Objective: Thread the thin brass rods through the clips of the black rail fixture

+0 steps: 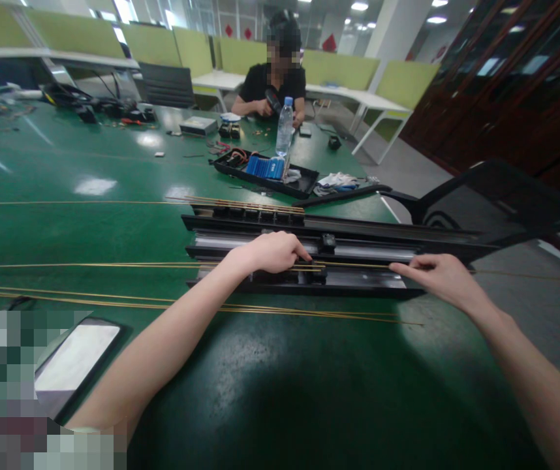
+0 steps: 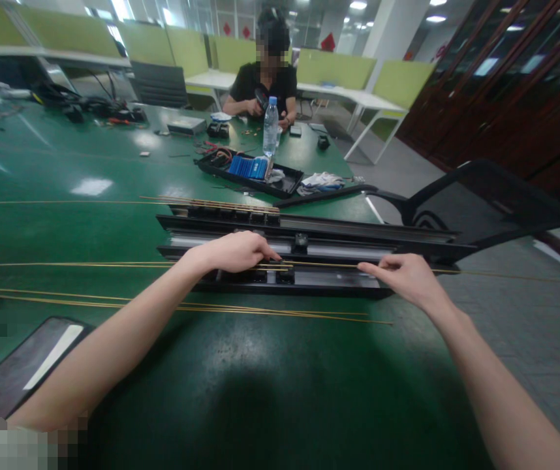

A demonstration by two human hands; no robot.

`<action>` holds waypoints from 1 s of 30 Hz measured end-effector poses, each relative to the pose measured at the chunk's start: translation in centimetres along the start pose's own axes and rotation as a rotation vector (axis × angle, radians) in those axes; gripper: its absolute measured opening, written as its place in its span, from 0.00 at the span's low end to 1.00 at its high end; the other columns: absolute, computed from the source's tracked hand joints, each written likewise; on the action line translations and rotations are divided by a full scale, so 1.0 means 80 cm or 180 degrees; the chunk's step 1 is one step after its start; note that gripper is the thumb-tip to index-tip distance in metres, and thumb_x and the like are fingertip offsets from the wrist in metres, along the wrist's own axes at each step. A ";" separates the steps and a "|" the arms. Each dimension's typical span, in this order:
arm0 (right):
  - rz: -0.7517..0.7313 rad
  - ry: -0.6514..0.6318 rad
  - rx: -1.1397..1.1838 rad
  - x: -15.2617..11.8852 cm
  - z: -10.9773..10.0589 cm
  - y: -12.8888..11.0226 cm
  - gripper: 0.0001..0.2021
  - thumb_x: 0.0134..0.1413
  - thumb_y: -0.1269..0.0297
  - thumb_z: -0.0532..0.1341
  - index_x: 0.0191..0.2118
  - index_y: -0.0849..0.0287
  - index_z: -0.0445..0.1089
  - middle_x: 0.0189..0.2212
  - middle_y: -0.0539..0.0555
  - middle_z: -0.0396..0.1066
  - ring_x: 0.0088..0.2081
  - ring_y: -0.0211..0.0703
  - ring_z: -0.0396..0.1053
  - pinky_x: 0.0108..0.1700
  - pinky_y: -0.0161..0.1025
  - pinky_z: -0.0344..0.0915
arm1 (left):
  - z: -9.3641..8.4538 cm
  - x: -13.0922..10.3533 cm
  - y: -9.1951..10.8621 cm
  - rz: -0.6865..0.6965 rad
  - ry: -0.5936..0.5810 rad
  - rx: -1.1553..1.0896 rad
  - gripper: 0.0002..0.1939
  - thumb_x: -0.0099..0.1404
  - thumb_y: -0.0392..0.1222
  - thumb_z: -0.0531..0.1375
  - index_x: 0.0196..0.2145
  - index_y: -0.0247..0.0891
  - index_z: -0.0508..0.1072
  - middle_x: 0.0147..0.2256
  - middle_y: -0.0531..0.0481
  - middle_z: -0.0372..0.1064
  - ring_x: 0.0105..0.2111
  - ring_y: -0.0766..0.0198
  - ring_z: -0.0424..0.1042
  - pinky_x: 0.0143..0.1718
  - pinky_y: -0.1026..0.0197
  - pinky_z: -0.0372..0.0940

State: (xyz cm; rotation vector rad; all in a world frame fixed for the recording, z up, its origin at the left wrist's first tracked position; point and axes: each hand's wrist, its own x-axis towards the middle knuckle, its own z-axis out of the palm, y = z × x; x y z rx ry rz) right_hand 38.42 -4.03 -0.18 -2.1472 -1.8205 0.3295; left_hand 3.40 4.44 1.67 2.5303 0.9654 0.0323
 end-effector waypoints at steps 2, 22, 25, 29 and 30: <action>-0.0018 0.0002 0.0006 0.001 0.001 0.001 0.30 0.41 0.31 0.60 0.19 0.59 0.69 0.15 0.49 0.61 0.22 0.40 0.57 0.28 0.38 0.51 | 0.000 0.000 0.000 -0.0004 0.0002 -0.0019 0.23 0.61 0.34 0.52 0.50 0.49 0.76 0.50 0.55 0.75 0.49 0.61 0.73 0.51 0.63 0.64; 0.0045 -0.0001 -0.0047 0.001 -0.003 0.010 0.33 0.39 0.28 0.59 0.18 0.59 0.69 0.14 0.50 0.60 0.22 0.40 0.57 0.28 0.39 0.50 | 0.000 0.001 0.002 0.0006 -0.0012 0.0020 0.24 0.62 0.34 0.51 0.51 0.50 0.76 0.50 0.55 0.75 0.49 0.61 0.73 0.50 0.63 0.65; 0.0051 0.0016 -0.0033 0.001 -0.003 0.013 0.33 0.39 0.28 0.59 0.18 0.59 0.68 0.14 0.50 0.60 0.22 0.40 0.57 0.28 0.38 0.50 | 0.000 0.001 0.002 0.0002 -0.0018 0.0054 0.24 0.62 0.34 0.51 0.51 0.51 0.75 0.50 0.54 0.75 0.49 0.61 0.73 0.49 0.62 0.65; 0.0018 0.0005 -0.0047 0.002 -0.003 0.017 0.32 0.41 0.29 0.59 0.19 0.59 0.69 0.14 0.50 0.59 0.21 0.40 0.57 0.28 0.39 0.51 | 0.001 0.002 0.001 0.0004 -0.0009 0.0057 0.24 0.62 0.34 0.50 0.51 0.52 0.75 0.49 0.53 0.76 0.48 0.61 0.74 0.48 0.61 0.66; 0.0029 0.0002 -0.0039 0.002 -0.003 0.018 0.32 0.41 0.29 0.59 0.19 0.59 0.69 0.14 0.50 0.59 0.21 0.40 0.57 0.28 0.39 0.51 | 0.002 0.003 0.001 0.0007 -0.0002 0.0053 0.24 0.62 0.34 0.50 0.51 0.52 0.75 0.48 0.53 0.76 0.48 0.60 0.74 0.48 0.61 0.66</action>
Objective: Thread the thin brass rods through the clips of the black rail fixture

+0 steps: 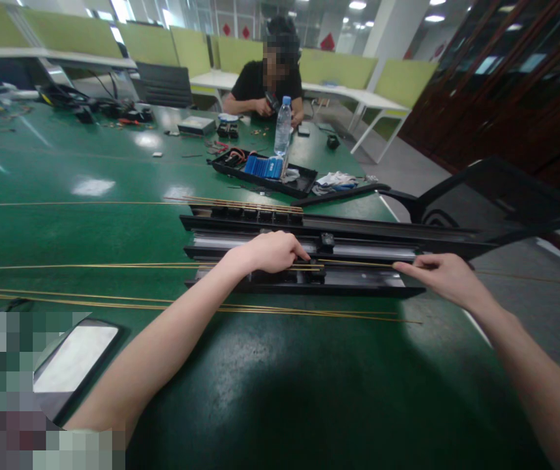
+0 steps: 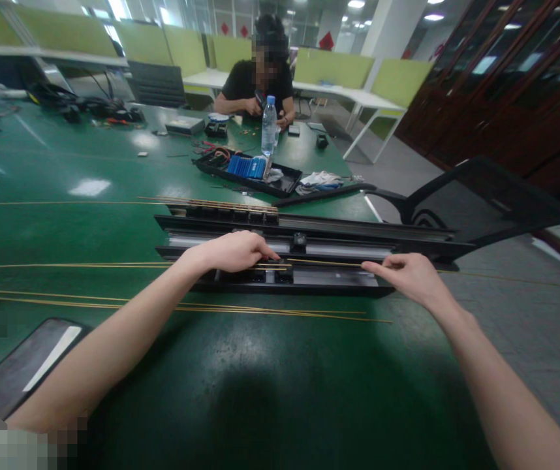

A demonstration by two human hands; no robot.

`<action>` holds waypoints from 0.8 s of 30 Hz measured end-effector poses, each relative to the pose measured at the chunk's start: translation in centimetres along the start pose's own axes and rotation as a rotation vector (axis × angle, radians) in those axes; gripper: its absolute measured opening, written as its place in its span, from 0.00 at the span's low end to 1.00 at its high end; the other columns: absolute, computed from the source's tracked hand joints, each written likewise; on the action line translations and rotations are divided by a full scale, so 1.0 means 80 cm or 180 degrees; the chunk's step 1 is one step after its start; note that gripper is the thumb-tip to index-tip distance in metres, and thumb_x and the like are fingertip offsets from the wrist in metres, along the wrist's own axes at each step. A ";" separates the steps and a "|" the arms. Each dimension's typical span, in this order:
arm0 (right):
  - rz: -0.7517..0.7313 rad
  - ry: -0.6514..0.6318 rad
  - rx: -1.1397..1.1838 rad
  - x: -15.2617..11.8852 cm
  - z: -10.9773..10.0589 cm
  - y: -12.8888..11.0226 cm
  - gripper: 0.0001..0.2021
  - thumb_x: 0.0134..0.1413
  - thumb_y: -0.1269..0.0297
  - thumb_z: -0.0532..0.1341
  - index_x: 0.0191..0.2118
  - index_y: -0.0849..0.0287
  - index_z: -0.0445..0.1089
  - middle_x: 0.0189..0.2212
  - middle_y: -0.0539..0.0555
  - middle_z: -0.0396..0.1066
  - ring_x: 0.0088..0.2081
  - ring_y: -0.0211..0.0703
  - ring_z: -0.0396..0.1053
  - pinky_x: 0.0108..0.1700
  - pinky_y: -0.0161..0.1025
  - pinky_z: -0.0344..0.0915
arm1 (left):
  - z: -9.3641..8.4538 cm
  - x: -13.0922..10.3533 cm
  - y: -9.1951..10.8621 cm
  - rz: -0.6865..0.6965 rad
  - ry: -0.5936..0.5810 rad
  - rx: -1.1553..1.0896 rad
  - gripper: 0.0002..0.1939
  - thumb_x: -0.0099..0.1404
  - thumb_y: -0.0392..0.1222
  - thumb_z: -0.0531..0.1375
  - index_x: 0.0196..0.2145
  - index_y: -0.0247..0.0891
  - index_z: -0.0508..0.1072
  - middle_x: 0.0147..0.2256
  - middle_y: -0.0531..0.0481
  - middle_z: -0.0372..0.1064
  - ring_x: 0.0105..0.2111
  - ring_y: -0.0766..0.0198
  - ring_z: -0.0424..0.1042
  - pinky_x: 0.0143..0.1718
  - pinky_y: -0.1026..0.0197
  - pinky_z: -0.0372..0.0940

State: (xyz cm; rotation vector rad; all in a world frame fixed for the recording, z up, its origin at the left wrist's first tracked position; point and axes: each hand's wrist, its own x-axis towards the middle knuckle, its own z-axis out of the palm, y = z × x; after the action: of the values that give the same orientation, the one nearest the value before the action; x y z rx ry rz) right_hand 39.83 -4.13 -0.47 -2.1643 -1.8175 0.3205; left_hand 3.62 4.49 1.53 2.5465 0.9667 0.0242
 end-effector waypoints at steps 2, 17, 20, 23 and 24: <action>0.0026 0.0009 0.0012 0.000 0.000 0.001 0.32 0.41 0.29 0.59 0.19 0.59 0.69 0.14 0.50 0.60 0.21 0.40 0.57 0.28 0.39 0.51 | 0.001 0.000 -0.001 0.0001 0.0008 0.0000 0.25 0.62 0.34 0.50 0.51 0.52 0.76 0.48 0.54 0.76 0.47 0.61 0.74 0.48 0.61 0.66; -0.0016 -0.0066 -0.0037 0.001 -0.002 0.021 0.32 0.43 0.30 0.59 0.18 0.60 0.67 0.14 0.49 0.57 0.22 0.38 0.54 0.27 0.38 0.48 | 0.001 0.001 -0.001 0.0059 0.0058 -0.0019 0.24 0.61 0.34 0.51 0.50 0.47 0.77 0.49 0.54 0.76 0.48 0.63 0.74 0.52 0.65 0.64; 0.0080 -0.0075 -0.0085 0.001 -0.002 0.028 0.32 0.42 0.30 0.59 0.18 0.60 0.68 0.14 0.49 0.57 0.22 0.39 0.55 0.28 0.38 0.48 | 0.001 0.001 -0.001 0.0077 0.0072 -0.0056 0.23 0.61 0.34 0.51 0.50 0.47 0.77 0.50 0.53 0.75 0.48 0.63 0.74 0.52 0.65 0.64; 0.0192 -0.0110 -0.0137 -0.001 -0.002 0.035 0.32 0.42 0.30 0.59 0.19 0.60 0.68 0.15 0.49 0.57 0.23 0.39 0.55 0.29 0.38 0.48 | 0.002 0.002 -0.002 0.0082 0.0074 -0.0101 0.23 0.61 0.34 0.51 0.49 0.46 0.77 0.49 0.53 0.76 0.48 0.62 0.74 0.52 0.65 0.64; 0.0217 -0.0127 -0.0140 -0.002 -0.002 0.038 0.32 0.42 0.30 0.59 0.19 0.61 0.68 0.15 0.49 0.57 0.23 0.39 0.55 0.29 0.38 0.49 | 0.002 0.002 -0.001 0.0082 0.0073 -0.0119 0.23 0.61 0.34 0.51 0.49 0.46 0.77 0.49 0.53 0.76 0.48 0.63 0.74 0.51 0.65 0.64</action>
State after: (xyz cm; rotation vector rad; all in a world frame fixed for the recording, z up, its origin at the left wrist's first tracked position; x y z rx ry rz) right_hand 42.64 -4.74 -1.40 -2.2691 -1.7906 0.3444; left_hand 3.72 4.65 1.34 2.5296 0.9335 0.0783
